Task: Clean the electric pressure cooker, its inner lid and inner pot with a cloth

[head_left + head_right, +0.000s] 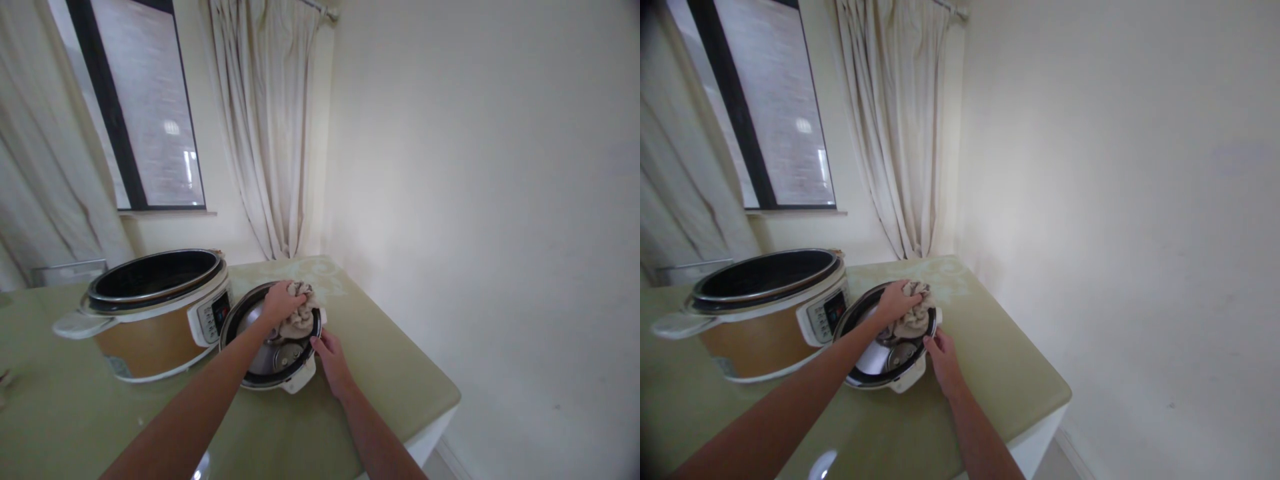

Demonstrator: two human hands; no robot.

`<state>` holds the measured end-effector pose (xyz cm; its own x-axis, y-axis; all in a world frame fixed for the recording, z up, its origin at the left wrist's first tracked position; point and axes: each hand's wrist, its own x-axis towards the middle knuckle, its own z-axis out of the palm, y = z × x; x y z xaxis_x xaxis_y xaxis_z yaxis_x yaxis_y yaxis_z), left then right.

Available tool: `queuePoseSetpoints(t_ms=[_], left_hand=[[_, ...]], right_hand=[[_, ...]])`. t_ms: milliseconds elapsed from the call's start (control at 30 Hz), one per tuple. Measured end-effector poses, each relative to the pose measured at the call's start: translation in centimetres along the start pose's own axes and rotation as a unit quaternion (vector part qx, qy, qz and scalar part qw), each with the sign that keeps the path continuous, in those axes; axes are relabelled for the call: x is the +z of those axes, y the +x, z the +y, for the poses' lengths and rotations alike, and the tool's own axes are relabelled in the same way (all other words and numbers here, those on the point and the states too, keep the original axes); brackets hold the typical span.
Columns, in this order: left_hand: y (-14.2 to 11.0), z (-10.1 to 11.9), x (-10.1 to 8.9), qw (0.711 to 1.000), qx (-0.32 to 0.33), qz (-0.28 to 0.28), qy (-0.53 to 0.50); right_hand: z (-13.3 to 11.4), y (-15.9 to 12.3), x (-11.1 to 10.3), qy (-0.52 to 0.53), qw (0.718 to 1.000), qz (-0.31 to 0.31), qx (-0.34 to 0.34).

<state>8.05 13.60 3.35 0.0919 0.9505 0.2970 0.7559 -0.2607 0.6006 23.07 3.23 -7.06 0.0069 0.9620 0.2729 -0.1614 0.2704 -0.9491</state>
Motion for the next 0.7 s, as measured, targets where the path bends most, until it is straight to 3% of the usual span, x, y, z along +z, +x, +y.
queuePoseSetpoints(t_ms=[133,200,267,433,600,700], left_hand=[[-1.2,0.5,-0.1,0.981,0.077,-0.158,-0.081],[-1.7,0.6,-0.7,0.962,0.096,-0.246,-0.073],[-2.2,0.5,-1.6,0.949,0.092,-0.300,-0.034],[-3.0,-0.1,-4.4,0.939,0.048,-0.336,0.051],[-4.1,-0.6,-6.4,0.907,0.052,-0.398,0.127],[-4.6,-0.8,-6.8,0.900,0.071,-0.404,0.145]], right_hand=[[0.2,0.0,0.0,0.002,1.000,0.019,0.017],[0.1,-0.1,0.0,0.022,1.000,0.007,0.021],[-0.3,-0.1,0.1,0.050,0.998,-0.021,0.017],[-1.5,-0.3,0.4,0.062,0.997,-0.049,0.002],[-1.1,-0.2,0.2,0.007,1.000,-0.001,0.006],[-0.5,-0.1,0.0,-0.009,1.000,0.018,0.018]])
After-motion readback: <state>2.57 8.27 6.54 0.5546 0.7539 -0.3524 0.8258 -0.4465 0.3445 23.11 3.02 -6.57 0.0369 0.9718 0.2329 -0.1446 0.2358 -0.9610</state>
